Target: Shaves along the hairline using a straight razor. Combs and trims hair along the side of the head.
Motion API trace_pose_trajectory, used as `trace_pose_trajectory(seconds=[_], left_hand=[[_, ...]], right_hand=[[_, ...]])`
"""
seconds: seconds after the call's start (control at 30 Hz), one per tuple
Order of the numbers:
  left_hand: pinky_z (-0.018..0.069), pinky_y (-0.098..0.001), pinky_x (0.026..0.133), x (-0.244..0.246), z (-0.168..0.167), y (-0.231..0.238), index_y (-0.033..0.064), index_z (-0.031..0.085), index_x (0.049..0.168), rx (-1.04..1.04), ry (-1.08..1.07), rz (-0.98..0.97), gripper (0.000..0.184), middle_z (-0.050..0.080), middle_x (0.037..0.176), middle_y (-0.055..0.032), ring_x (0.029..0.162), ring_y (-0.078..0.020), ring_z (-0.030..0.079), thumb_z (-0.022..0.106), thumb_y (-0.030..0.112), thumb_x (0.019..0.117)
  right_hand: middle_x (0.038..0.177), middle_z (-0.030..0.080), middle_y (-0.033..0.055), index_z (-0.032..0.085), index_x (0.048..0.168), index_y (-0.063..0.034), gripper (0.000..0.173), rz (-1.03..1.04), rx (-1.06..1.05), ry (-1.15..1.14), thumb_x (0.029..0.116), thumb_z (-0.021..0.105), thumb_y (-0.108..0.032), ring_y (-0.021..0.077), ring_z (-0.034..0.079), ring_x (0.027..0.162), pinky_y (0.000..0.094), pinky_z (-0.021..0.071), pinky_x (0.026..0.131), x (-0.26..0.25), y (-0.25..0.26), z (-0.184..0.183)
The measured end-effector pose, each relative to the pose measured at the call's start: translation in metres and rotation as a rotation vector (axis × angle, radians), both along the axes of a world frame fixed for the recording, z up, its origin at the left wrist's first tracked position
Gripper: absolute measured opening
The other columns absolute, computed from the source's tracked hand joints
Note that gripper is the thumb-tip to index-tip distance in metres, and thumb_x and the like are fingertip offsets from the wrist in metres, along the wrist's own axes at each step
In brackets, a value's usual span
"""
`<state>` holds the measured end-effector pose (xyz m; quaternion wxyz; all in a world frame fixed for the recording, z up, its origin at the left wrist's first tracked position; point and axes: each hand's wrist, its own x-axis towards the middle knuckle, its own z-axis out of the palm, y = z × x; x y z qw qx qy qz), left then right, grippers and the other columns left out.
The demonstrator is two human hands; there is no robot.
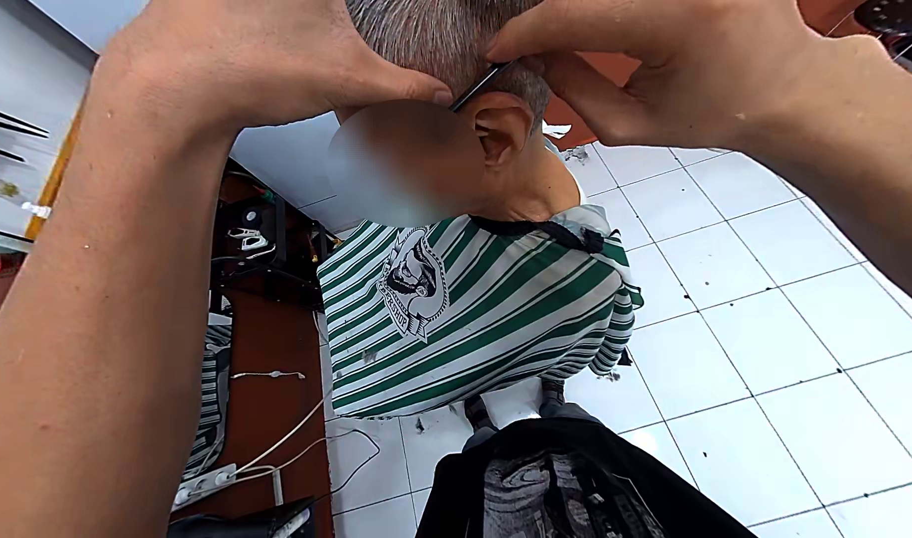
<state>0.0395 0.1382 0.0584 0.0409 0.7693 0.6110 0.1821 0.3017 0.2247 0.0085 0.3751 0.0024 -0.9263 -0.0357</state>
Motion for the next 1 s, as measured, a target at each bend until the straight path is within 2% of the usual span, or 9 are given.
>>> trace_pose_trajectory(seconds=[0.13, 0.23, 0.37, 0.47, 0.57, 0.67, 0.9, 1.0], left_hand=[[0.0538, -0.0197, 0.066, 0.006, 0.002, -0.004, 0.0246, 0.072, 0.093, -0.011, -0.019, -0.005, 0.035, 0.069, 0.082, 0.0131, 0.077, 0.0066, 0.065, 0.074, 0.054, 0.0737], [0.0531, -0.0165, 0.063, 0.008, 0.003, -0.005, 0.0247, 0.072, 0.091, -0.039, -0.047, -0.015, 0.027, 0.068, 0.08, 0.0138, 0.074, 0.0078, 0.064, 0.075, 0.047, 0.0768], [0.0541, -0.019, 0.065, 0.006, 0.003, -0.003, 0.0251, 0.072, 0.092, -0.054, -0.042, -0.012, 0.031, 0.068, 0.082, 0.0136, 0.076, 0.0067, 0.065, 0.074, 0.051, 0.0758], [0.0549, -0.0162, 0.066, 0.007, 0.003, -0.004, 0.0253, 0.072, 0.093, -0.095, -0.074, -0.005, 0.027, 0.069, 0.082, 0.0145, 0.077, 0.008, 0.066, 0.074, 0.048, 0.0789], [0.0543, -0.0164, 0.066, 0.009, 0.004, -0.005, 0.0248, 0.072, 0.095, -0.098, -0.064, 0.003, 0.027, 0.069, 0.083, 0.0143, 0.077, 0.0079, 0.065, 0.073, 0.048, 0.0797], [0.054, -0.0176, 0.064, 0.007, 0.003, -0.004, 0.0249, 0.072, 0.092, -0.069, -0.046, 0.005, 0.028, 0.068, 0.082, 0.014, 0.076, 0.0071, 0.065, 0.074, 0.049, 0.0784], [0.0534, -0.0147, 0.066, 0.008, 0.003, -0.005, 0.0242, 0.072, 0.093, -0.098, -0.071, -0.007, 0.024, 0.068, 0.082, 0.0145, 0.077, 0.0087, 0.065, 0.073, 0.045, 0.0814], [0.0526, -0.0138, 0.064, 0.01, 0.003, -0.007, 0.024, 0.072, 0.092, -0.092, -0.081, -0.006, 0.022, 0.068, 0.081, 0.0147, 0.075, 0.0093, 0.064, 0.073, 0.043, 0.0818]], right_hand=[[0.095, 0.073, 0.0108, 0.074, 0.118, -0.003, 0.029, -0.027, 0.036, -0.047, 0.1006, 0.051, -0.005, 0.0147, 0.067, 0.082, 0.0297, 0.053, 0.068, -0.003, -0.003, 0.0], [0.094, 0.072, 0.0094, 0.075, 0.116, -0.0038, 0.028, -0.024, 0.06, -0.027, 0.1003, 0.052, -0.006, 0.0132, 0.067, 0.083, 0.0282, 0.0527, 0.068, -0.005, -0.005, 0.003], [0.09, 0.072, 0.0103, 0.074, 0.115, -0.0018, 0.028, -0.017, 0.111, -0.043, 0.0995, 0.052, -0.003, 0.0145, 0.066, 0.079, 0.0282, 0.052, 0.067, -0.008, -0.01, 0.006], [0.087, 0.07, 0.011, 0.073, 0.117, -0.0015, 0.028, -0.014, 0.146, -0.064, 0.0992, 0.052, -0.004, 0.0152, 0.065, 0.075, 0.0285, 0.0512, 0.064, -0.011, -0.013, 0.007], [0.089, 0.071, 0.0112, 0.074, 0.116, -0.0012, 0.027, 0.005, 0.159, -0.049, 0.0987, 0.053, -0.003, 0.0155, 0.066, 0.078, 0.0282, 0.052, 0.065, -0.013, -0.012, 0.008], [0.082, 0.067, 0.0094, 0.073, 0.118, -0.0013, 0.027, -0.002, 0.142, -0.054, 0.0996, 0.053, -0.005, 0.012, 0.059, 0.068, 0.0254, 0.0474, 0.059, -0.013, -0.014, 0.007], [0.084, 0.069, 0.0106, 0.073, 0.121, -0.0023, 0.029, -0.02, 0.164, -0.08, 0.0994, 0.053, -0.004, 0.0143, 0.063, 0.07, 0.0269, 0.0499, 0.06, -0.011, -0.01, 0.005], [0.08, 0.069, 0.0114, 0.074, 0.119, -0.0029, 0.029, -0.021, 0.213, -0.049, 0.0981, 0.054, -0.004, 0.0171, 0.063, 0.066, 0.0292, 0.0478, 0.055, -0.011, -0.006, 0.002]])
